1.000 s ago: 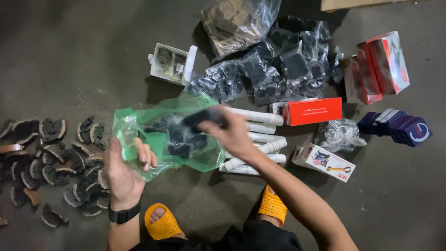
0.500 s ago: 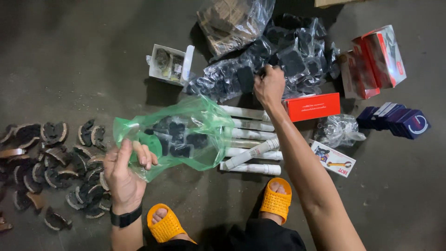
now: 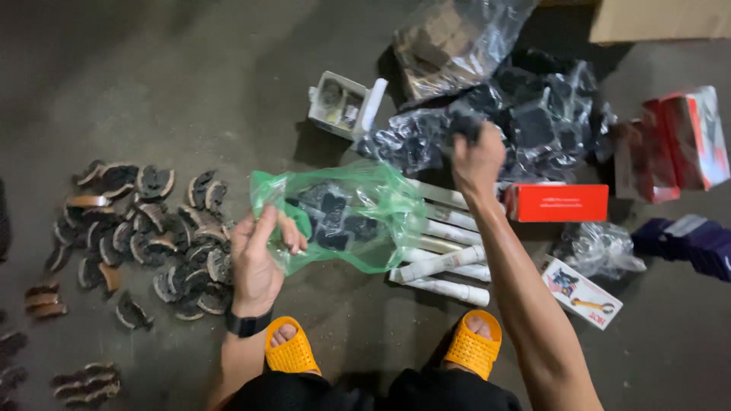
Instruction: The person sorts through a cardboard box filled with various packaged items, including small boxes and plastic-wrapped goods, and places them on the floor. They then move to a workbench area, pick up a green plastic bag, and transfer black plastic parts from the floor into the bag.
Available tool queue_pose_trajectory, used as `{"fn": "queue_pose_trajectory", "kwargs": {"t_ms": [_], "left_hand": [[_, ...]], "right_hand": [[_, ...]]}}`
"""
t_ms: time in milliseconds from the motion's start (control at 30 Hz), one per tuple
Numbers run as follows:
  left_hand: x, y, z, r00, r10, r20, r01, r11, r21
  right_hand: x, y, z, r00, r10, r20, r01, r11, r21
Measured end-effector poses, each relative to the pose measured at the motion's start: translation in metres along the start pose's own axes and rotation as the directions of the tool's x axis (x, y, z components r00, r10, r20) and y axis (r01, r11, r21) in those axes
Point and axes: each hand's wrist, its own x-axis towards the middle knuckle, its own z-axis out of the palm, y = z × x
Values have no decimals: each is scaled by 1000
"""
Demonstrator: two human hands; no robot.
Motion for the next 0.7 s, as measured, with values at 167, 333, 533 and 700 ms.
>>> {"fn": "queue_pose_trajectory", "kwargs": {"t_ms": [167, 333, 533, 700], "left_hand": [[7, -2, 8, 998, -57, -7, 57, 998, 12], [7, -3, 8, 998, -58, 23, 58, 998, 5], [5, -4, 2, 998, -56, 21, 55, 997, 48], [5, -5, 8, 997, -56, 51, 51, 993, 106]], "right_hand": [[-34, -61, -101, 983, 98, -158, 74, 576, 814], [-64, -97, -92, 968, -252, 19, 129, 558, 820], [-2, 4, -53, 998, 55, -42, -12, 738, 675], [38, 99, -16, 981, 144, -131, -64, 871, 487]]}}
